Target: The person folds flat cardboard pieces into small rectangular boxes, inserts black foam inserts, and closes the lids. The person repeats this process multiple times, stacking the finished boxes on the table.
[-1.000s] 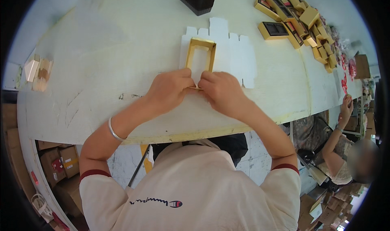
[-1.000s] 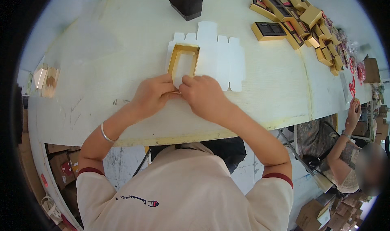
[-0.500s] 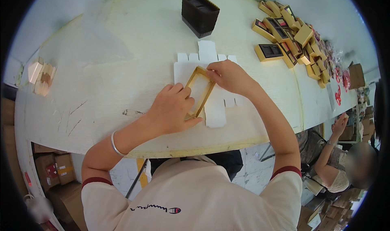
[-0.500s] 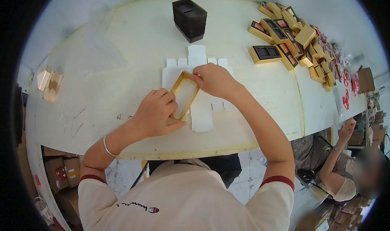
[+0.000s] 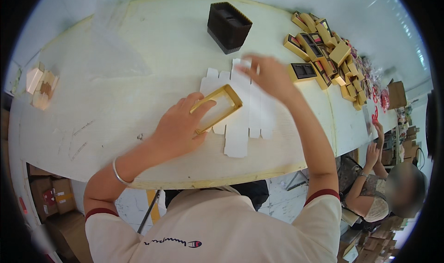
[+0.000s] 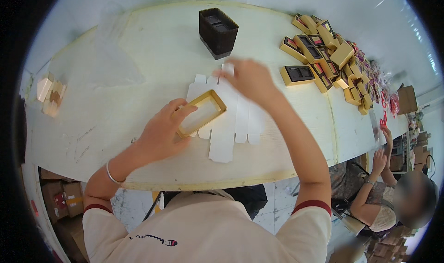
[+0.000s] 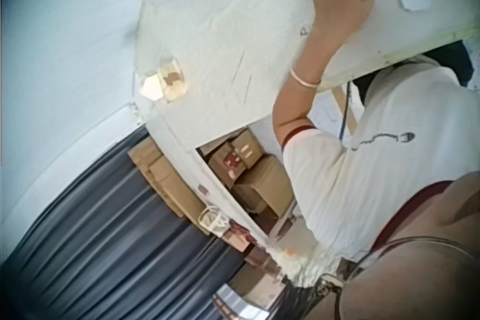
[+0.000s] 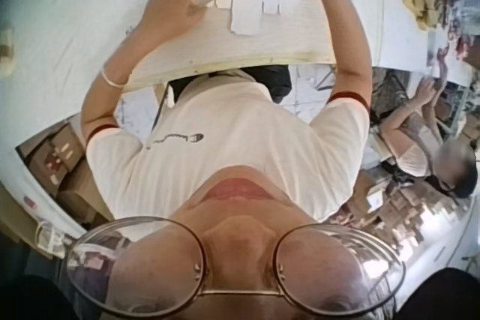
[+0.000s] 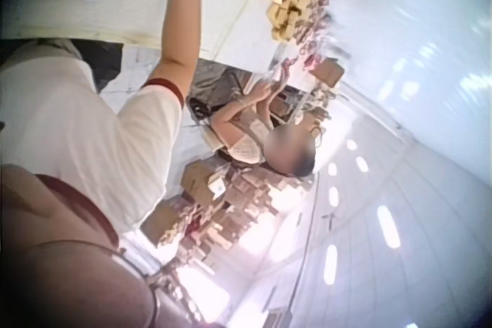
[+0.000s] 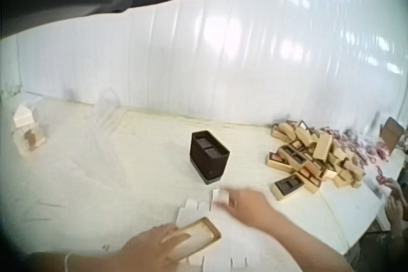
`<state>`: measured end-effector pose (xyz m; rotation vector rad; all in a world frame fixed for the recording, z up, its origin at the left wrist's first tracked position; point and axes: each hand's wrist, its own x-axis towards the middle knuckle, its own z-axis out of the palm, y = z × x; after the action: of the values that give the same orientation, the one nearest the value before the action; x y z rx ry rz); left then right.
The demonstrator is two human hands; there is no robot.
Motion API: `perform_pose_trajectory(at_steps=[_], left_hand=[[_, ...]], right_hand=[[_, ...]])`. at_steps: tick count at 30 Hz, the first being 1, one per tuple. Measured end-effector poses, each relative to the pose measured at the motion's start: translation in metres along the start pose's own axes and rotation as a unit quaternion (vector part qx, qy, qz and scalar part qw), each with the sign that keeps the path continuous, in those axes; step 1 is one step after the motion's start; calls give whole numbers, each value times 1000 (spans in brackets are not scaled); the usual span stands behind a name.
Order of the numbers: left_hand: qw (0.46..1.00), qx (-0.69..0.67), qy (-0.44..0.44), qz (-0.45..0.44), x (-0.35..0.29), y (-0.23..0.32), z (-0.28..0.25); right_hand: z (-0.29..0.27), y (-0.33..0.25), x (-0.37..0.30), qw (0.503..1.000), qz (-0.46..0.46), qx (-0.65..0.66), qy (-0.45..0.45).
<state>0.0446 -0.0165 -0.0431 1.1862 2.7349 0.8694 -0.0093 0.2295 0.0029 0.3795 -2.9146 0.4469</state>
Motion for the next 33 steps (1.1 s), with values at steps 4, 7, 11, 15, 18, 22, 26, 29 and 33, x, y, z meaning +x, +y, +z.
perform_pose_trajectory(at_steps=[4, 7, 11, 15, 18, 22, 26, 29, 33], left_hand=[[987, -130, -92, 23, 15, -13, -13], [994, -81, -66, 28, 12, -19, -13], [996, -58, -62, -11, 9, -24, -14], [994, -68, -79, -19, 16, -19, -13], [995, -62, -71, -23, 15, -18, -9], [996, -65, -53, -17, 13, -18, 0], [993, -66, -95, -35, 22, -9, -5], [995, -31, -94, -1, 27, -9, -2], [991, -83, -101, -18, 26, -9, 2]], right_hand=[[3, 43, 69, 964, -176, -89, 180], [6, 52, 95, 976, -170, -99, 90], [-8, 46, 103, 985, -139, -84, 53], [-23, 45, 97, 988, -122, -26, 94], [-46, 27, 69, 964, -130, 38, 231], [-77, 26, -11, 883, -56, 448, 133], [-41, 16, -102, 719, 148, 670, 106], [-11, 40, -141, 642, 208, 738, -37], [15, 27, -138, 603, 271, 751, 9]])
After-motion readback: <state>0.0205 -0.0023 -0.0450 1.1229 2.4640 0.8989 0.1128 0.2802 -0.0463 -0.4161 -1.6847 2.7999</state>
